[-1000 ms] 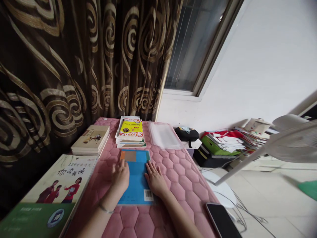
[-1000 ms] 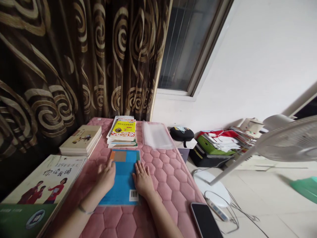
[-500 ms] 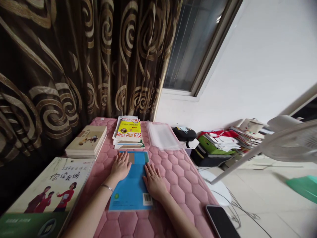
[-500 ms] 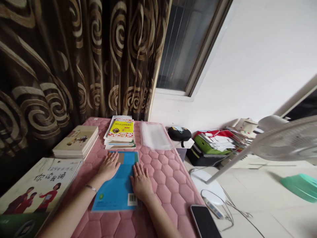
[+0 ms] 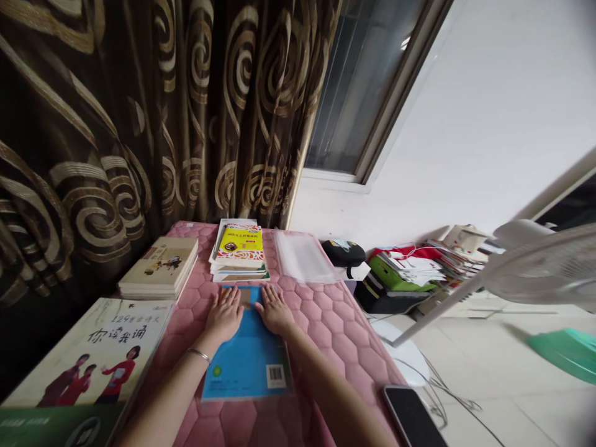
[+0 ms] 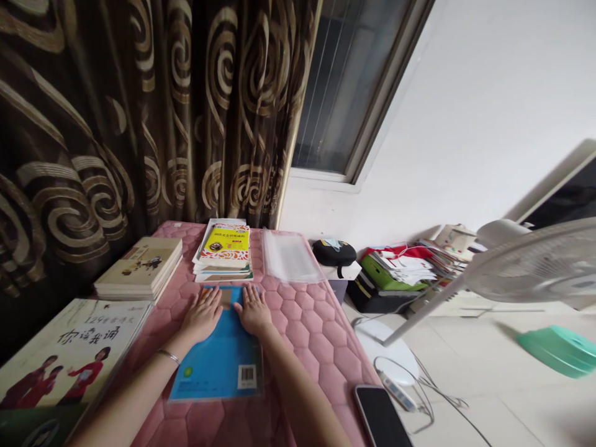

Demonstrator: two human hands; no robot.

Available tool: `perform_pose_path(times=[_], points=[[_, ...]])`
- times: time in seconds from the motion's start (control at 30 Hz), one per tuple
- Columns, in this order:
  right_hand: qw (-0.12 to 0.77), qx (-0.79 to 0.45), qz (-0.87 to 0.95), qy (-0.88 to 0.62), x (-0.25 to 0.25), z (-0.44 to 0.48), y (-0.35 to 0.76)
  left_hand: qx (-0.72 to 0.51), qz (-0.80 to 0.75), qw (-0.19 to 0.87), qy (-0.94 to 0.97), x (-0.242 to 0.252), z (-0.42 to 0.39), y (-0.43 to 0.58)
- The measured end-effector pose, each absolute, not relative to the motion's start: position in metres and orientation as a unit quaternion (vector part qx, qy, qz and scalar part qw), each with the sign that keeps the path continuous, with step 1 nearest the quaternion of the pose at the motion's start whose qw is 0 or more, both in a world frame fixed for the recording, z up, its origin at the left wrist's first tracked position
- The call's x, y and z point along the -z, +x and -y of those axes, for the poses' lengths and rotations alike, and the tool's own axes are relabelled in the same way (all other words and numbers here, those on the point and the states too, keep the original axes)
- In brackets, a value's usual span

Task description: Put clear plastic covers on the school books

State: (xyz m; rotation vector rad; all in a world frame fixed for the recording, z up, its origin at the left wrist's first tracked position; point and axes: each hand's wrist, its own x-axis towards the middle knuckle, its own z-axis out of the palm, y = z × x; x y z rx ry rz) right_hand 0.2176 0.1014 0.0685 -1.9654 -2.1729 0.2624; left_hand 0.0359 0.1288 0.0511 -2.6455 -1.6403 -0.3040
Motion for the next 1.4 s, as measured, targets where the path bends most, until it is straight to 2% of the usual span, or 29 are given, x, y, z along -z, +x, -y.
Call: perform_pose_path(times=[0.23,0.4,0.6,0.87,1.07,1.23,1.4], points=[[0.111,-0.090,0.719,-0.681,-0.064,-0.101,0.225,0.073,0.559,0.003,-0.826,-0.067,-0.120,0.057],[0.098,-0.101,0.717,-0.683,-0.067,-0.101,0.223,0.092,0.508,0.004,-0.856,-0.055,-0.062,0.089],[0.091,-0.094,0.719,-0.683,-0.067,-0.099,0.226,0.138,0.505,0.060,-0.850,-0.026,-0.012,0.030],[0.082,-0.055,0.709,-0.698,-0.081,-0.080,0.197,0.143,0.545,0.064,-0.823,-0.027,-0.010,-0.005],[0.125,-0.075,0.801,-0.581,-0.062,-0.003,0.155,0.138,0.535,0.064,-0.831,-0.028,-0.011,-0.005],[0.129,-0.074,0.746,-0.649,-0.054,0.024,0.193,0.162,0.527,0.051,-0.833,-0.028,-0.013,-0.006],[0.124,-0.059,0.736,-0.663,-0.052,0.023,0.205,0.205,0.595,0.010,-0.777,-0.038,-0.019,-0.012]])
